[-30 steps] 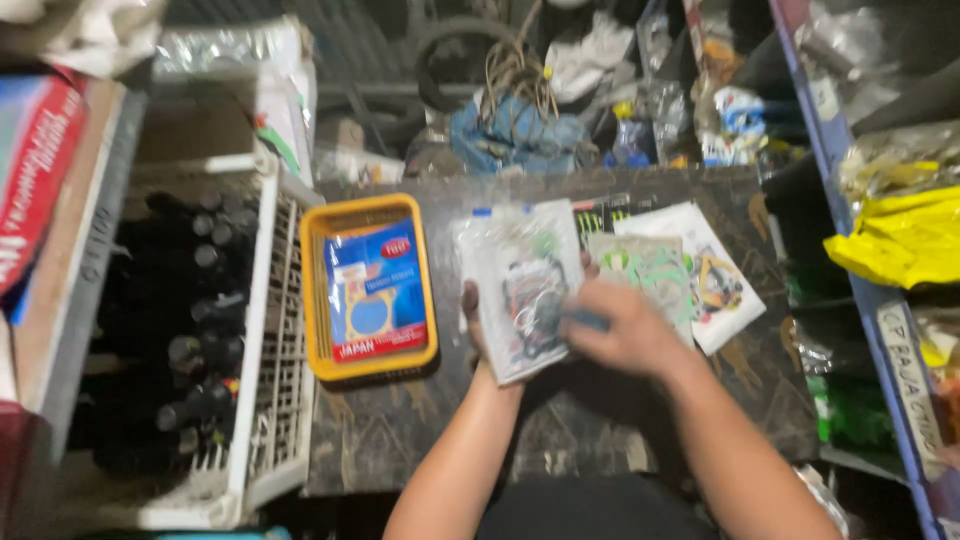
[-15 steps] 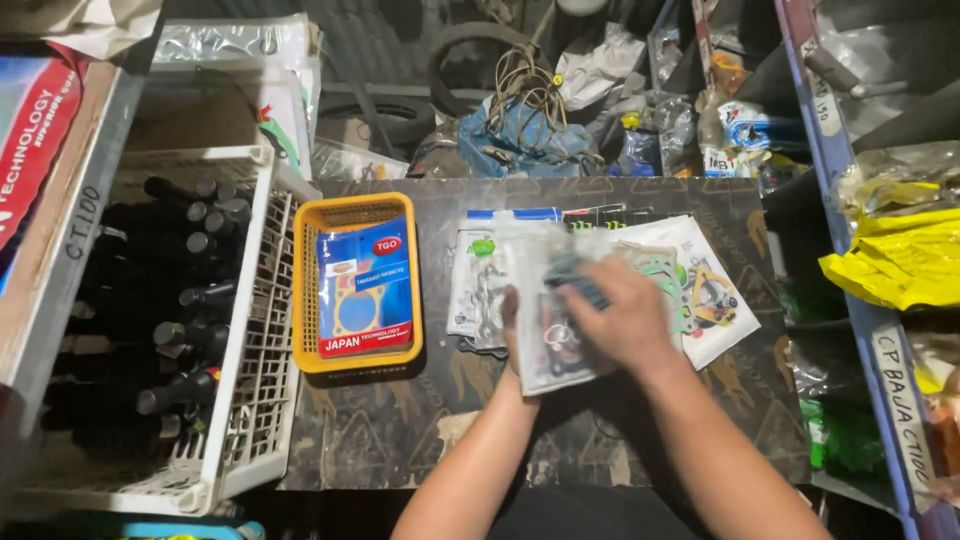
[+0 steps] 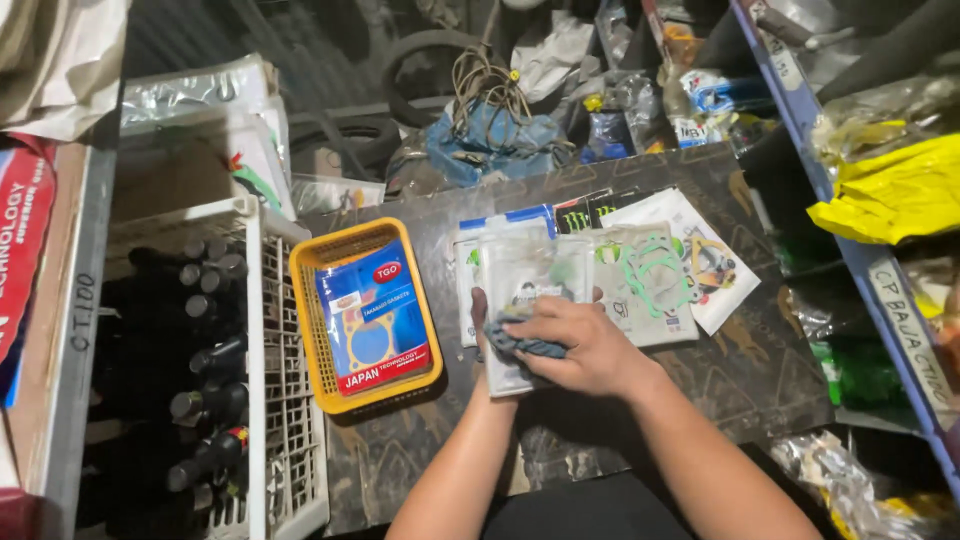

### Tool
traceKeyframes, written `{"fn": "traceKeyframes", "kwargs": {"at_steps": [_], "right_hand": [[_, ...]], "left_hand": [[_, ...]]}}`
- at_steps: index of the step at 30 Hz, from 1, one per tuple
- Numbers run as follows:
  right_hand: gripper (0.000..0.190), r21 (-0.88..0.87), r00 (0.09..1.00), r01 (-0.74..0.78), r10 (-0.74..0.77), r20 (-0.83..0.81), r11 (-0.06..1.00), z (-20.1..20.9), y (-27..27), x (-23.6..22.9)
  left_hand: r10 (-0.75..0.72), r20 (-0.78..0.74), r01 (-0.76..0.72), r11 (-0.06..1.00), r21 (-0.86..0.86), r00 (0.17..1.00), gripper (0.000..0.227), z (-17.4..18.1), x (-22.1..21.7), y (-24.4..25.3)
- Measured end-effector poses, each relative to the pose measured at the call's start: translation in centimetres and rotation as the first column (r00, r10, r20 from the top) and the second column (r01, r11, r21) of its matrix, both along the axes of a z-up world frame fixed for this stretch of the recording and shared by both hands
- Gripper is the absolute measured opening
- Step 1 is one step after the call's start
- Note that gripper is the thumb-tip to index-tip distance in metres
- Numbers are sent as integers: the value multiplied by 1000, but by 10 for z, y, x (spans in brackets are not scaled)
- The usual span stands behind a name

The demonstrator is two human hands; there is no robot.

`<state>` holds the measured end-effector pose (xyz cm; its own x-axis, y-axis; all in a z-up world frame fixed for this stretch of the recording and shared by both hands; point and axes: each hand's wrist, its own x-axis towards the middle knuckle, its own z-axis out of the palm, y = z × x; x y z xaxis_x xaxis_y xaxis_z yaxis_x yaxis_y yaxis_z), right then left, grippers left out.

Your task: The person wipes the surface of several packaged items, including a blue and red package and white packages, using a dark cloth. The person then places the cleaned packages into a yellow basket.

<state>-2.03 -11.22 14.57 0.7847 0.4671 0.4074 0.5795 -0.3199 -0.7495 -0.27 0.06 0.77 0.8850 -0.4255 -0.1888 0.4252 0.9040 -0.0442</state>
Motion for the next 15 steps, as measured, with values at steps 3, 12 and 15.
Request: {"fn": "traceKeyframes", "kwargs": {"at_steps": [3, 12, 15], "right_hand": [[22, -142, 975, 212, -201, 91, 967, 7, -2, 7], [24, 15, 989, -23, 21, 144, 1000, 6, -1, -14], [16, -81, 951, 176, -148, 273, 981, 9, -32, 8]], "left_hand": [[55, 52, -55, 998, 8, 997, 73, 7, -15, 9], [-39, 308, 80, 989, -122, 950, 107, 66, -6, 14], [217, -145, -162, 934, 319, 965, 70, 215, -23, -17]]}}
